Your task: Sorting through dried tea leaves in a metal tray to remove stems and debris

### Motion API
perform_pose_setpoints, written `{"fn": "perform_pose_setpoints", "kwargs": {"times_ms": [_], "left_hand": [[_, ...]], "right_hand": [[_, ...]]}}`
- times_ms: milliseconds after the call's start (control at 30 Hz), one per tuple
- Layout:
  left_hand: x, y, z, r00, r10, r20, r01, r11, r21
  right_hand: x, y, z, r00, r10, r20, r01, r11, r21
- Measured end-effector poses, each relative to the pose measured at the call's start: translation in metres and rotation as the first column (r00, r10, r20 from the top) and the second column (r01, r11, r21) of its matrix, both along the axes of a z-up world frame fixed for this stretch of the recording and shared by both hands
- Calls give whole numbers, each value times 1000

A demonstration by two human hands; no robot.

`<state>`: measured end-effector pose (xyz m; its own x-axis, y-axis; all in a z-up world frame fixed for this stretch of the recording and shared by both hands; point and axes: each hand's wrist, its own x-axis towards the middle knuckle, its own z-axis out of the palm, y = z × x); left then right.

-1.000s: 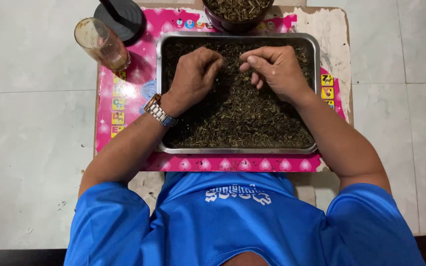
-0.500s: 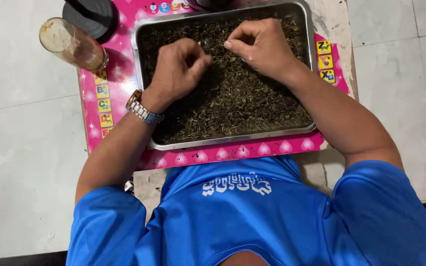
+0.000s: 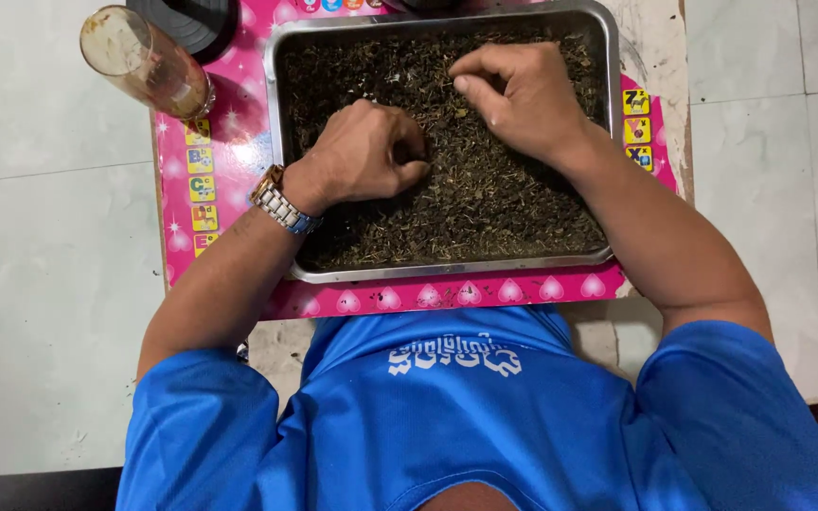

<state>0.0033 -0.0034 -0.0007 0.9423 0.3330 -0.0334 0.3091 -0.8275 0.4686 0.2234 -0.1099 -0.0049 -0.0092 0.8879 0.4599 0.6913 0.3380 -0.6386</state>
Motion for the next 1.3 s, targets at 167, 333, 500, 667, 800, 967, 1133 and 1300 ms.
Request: {"fn": "perform_pose_setpoints", "kwargs": {"times_ms": [167,333,500,667,800,967,1133,1300], "left_hand": [[-1,8,-11,978,90,188,-76,994,-82],[-1,12,-13,940,321,116,-324,946,8],[1,10,-17,969,212,129,-220,974,54],[2,8,-13,973,232,-13,-230,969,96],[1,6,-9,947,311,-85,-302,948,104],[2,5,-1,944,328,41,-330,939,94],[6,-5,13,964,235,-122,-236,972,7],[11,0,-3,947,268,-177,-273,962,-3]], "right_hand": [[-2,-5,12,995,42,94,-43,999,12],[-6,-5,8,920,173,353,-33,928,-371],[-2,-6,-6,805,101,584,22,980,-200],[2,-7,-19,760,-31,649,173,972,-156],[0,-7,-18,813,-110,572,183,981,-71],[-4,-5,-1,856,33,515,83,976,-199],[-11,-5,10,855,136,500,47,941,-336],[-16,-3,8,879,176,443,-22,943,-331]]}}
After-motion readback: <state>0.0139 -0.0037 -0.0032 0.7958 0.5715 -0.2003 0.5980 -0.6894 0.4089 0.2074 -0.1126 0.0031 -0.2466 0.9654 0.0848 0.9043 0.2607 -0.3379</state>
